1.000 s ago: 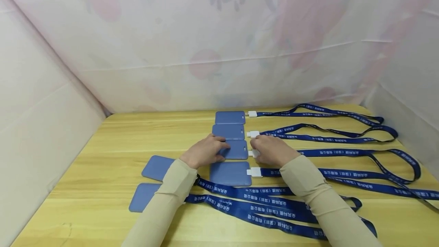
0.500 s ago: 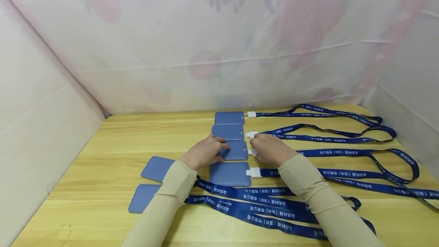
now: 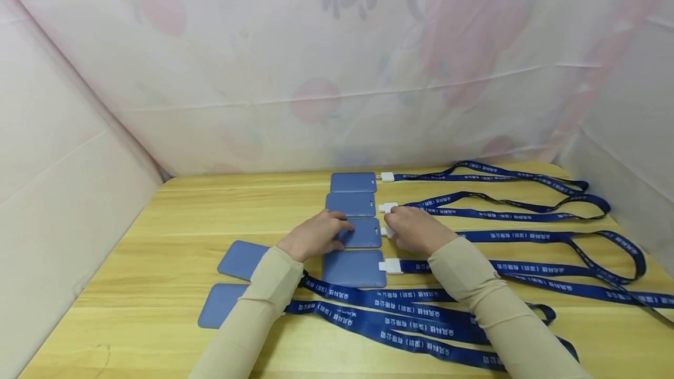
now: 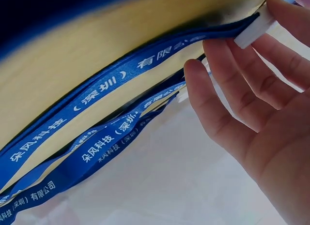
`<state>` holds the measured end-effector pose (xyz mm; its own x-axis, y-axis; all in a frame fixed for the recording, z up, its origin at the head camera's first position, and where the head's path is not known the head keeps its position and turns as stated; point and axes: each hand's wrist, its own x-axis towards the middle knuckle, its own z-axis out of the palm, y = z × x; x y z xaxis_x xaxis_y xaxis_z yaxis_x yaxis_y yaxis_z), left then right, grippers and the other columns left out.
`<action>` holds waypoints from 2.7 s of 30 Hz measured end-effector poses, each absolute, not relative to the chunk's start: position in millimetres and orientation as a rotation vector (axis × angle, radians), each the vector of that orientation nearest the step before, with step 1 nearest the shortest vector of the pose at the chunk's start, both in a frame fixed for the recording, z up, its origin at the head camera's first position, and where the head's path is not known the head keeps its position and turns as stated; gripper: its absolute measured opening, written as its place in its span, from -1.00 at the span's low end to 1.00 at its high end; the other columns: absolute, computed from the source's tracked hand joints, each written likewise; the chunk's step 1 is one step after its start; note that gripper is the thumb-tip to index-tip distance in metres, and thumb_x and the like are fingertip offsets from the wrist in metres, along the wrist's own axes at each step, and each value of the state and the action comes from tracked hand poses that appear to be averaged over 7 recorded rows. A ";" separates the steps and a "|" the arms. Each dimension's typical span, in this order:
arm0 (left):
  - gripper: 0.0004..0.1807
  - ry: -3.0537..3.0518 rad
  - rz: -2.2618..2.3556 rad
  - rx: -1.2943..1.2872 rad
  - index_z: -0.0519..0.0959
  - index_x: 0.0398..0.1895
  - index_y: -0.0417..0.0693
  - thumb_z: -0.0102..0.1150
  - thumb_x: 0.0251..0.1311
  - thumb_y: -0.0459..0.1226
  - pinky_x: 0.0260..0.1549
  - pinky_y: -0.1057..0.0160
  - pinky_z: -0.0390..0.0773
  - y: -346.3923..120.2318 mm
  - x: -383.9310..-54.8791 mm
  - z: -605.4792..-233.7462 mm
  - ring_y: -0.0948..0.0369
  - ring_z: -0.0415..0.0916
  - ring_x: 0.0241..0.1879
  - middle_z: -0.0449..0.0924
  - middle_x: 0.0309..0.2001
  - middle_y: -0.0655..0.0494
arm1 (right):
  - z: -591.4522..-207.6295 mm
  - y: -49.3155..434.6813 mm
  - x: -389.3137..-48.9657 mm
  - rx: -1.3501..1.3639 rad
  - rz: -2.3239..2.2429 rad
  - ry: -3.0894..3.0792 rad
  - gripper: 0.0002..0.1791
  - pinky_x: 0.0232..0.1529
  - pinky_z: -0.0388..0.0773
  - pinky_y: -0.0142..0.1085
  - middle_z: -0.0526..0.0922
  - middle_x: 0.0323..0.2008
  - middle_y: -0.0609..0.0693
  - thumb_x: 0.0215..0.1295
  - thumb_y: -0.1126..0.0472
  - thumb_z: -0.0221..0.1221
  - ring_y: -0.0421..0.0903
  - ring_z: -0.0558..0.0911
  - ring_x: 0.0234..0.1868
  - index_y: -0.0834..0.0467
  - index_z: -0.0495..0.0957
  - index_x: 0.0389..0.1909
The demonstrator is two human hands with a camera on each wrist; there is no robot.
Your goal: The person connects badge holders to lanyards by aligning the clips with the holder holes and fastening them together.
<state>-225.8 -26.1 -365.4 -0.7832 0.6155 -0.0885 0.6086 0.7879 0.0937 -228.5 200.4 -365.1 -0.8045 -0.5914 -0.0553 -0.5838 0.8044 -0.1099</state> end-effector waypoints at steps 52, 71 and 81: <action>-0.58 2.838 0.119 0.980 0.68 0.19 0.01 0.41 0.24 -0.24 0.10 0.25 0.57 -28.0 -225.2 -362.2 0.12 0.53 0.09 0.64 0.16 0.06 | -372.1 195.4 -228.8 -1.084 0.039 2.968 -0.65 -0.13 0.70 -0.12 0.66 -0.14 0.22 0.15 0.35 0.46 0.08 0.68 -0.19 0.33 0.65 -0.06; -0.58 2.829 0.135 0.963 0.69 0.19 0.03 0.42 0.24 -0.24 0.07 0.28 0.59 -28.4 -223.3 -358.8 0.13 0.55 0.11 0.65 0.17 0.10 | -370.1 198.9 -227.8 -1.188 -0.019 2.963 -0.75 -0.15 0.70 -0.16 0.69 -0.22 0.14 0.15 0.40 0.44 0.01 0.67 -0.27 0.33 0.70 -0.14; -0.61 2.840 0.188 0.942 0.72 0.13 0.02 0.44 0.21 -0.26 0.05 0.28 0.60 -28.9 -222.2 -358.8 0.10 0.55 0.11 0.66 0.14 0.11 | -372.0 199.0 -228.3 -1.218 -0.002 2.986 -0.76 -0.16 0.70 -0.15 0.69 -0.24 0.12 0.12 0.41 0.45 0.00 0.67 -0.29 0.32 0.72 -0.17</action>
